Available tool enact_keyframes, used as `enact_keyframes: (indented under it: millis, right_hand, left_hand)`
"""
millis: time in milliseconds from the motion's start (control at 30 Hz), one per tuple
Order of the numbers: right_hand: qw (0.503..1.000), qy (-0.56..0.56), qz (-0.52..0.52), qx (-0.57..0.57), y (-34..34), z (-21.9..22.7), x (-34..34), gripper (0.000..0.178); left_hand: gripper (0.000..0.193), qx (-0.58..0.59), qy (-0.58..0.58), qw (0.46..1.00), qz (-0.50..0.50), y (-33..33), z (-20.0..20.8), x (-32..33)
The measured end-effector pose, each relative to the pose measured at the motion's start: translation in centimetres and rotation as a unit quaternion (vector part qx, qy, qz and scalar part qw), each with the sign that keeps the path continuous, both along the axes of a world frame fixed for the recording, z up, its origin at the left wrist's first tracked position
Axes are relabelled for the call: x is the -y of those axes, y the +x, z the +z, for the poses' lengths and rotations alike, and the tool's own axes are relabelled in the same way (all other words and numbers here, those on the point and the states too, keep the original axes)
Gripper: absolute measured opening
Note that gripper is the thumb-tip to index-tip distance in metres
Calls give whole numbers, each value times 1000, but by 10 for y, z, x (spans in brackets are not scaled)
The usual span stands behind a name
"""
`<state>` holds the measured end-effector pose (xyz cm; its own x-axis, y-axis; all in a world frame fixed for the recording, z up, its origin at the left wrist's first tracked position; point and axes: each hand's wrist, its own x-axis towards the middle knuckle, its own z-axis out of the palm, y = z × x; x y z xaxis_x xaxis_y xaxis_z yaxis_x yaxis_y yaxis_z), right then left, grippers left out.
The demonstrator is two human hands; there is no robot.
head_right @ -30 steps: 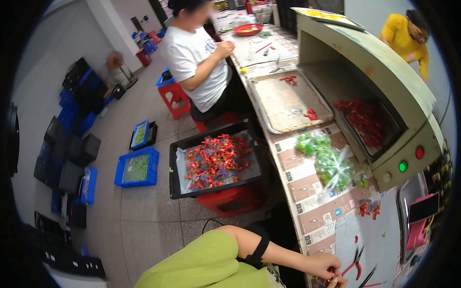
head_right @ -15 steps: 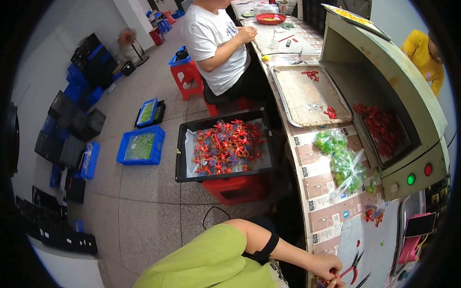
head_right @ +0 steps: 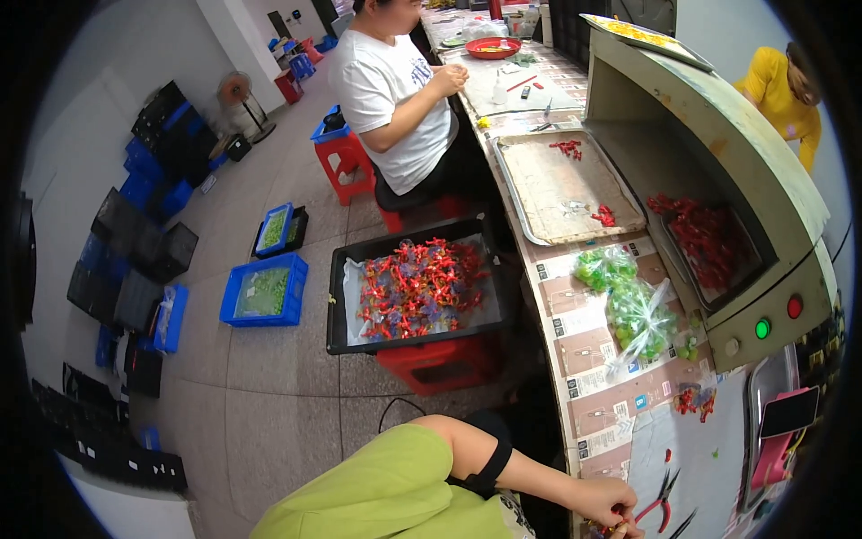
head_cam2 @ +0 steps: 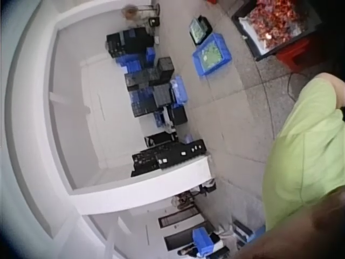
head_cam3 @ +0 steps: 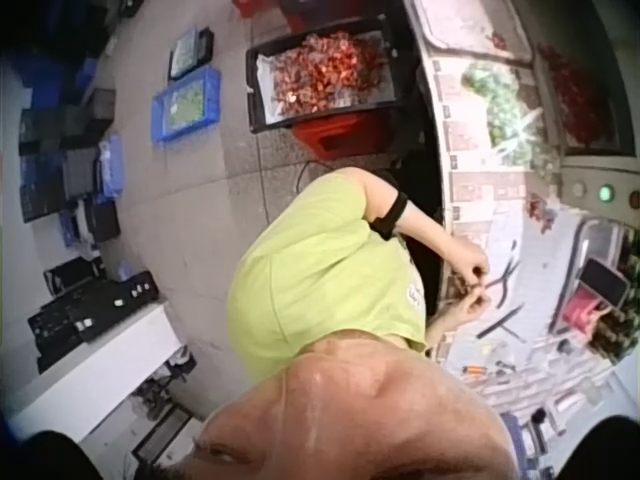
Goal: Assemble small red plastic toy figures at a workbench and heat them in a machine.
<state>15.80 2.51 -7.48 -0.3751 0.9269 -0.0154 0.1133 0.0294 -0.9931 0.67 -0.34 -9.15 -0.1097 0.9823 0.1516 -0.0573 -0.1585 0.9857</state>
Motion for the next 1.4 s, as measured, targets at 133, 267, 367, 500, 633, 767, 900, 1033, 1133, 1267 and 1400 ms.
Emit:
enact_keyframes:
  millis: [133, 267, 367, 500, 633, 767, 900, 1033, 1133, 1267, 1400]
  right_hand:
    - [1000, -22, -4, -12, 6, 2, 1, 18]
    - [997, -63, 9, -35, 3, 10, 9, 15]
    - [999, -17, 28, -10, -11, 22, 11, 10]
    - [998, -41, -22, -46, -18, 24, 12, 6]
    - [998, -44, -42, -25, -17, 27, 12, 4]
    - [999, -38, -24, -17, -14, 25, 10, 2]
    - [998, -48, -25, -39, -17, 26, 10, 3]
    - [998, -54, -15, -33, -16, 25, 10, 4]
    - [999, -27, -25, -15, -13, 23, 11, 5]
    - [998, -41, -33, -35, -12, 24, 13, 5]
    - [999, -25, -15, -23, -15, 24, 12, 4]
  left_hand:
    - [17, -8, -15, 1000, -24, 0, 9, -2]
    - [19, -64, -37, 996, -44, -3, 10, 2]
    - [19, -75, -42, 995, -47, -5, -3, 6]
    - [17, -47, -64, 992, -94, -11, 10, 6]
    - [16, -10, -50, 995, -82, -11, 18, 6]
    - [17, -47, -43, 995, -76, -13, 23, 4]
    - [16, -48, -97, 988, -113, -17, 26, 4]
    - [17, -14, -90, 991, -100, -14, 20, 8]
    - [18, -80, -88, 988, -101, -11, 17, 6]
    - [18, -84, -70, 988, -105, -9, 19, 5]
    - [16, -91, -61, 990, -91, -13, 19, 7]
